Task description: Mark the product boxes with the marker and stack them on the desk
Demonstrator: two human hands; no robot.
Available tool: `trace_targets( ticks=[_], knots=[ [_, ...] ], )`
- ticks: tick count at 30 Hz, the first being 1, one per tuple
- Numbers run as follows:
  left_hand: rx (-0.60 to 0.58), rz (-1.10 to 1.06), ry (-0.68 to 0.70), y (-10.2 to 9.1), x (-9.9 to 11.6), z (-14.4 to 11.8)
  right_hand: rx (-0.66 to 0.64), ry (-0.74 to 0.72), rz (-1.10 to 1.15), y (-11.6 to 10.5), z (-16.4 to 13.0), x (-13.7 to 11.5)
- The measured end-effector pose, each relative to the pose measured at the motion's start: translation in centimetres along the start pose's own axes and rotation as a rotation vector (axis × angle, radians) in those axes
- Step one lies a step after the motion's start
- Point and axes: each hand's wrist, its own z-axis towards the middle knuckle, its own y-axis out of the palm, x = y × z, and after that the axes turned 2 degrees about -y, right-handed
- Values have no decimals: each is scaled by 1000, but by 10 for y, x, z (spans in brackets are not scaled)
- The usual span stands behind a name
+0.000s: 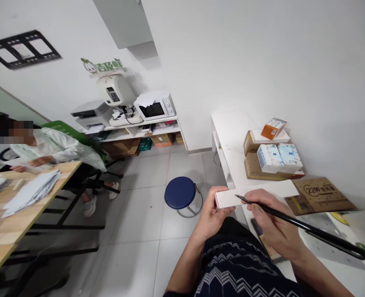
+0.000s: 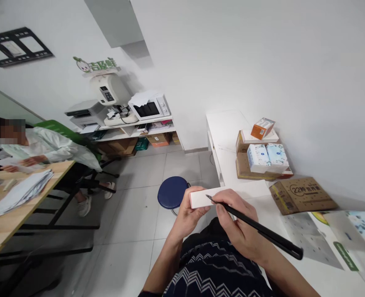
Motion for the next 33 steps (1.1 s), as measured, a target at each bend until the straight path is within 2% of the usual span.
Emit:
trace_targets(
  ticks=[3,8,18,27,33],
  knots=[
    [-9,-15,-43,0,-5,1,71,53,82,-2,-6,3],
    [-61,-23,-7,0,-7,5,135,47,83,-6,-8,2],
    [-140,7,89,0,-11,6,54,-162,-213,4,7,-3],
    [-130,30,149,0,-11,2,8,-241,-244,6,9,-4],
    [-135,41,158,1,-11,0,6,-239,-268,5,5,-5]
  ],
)
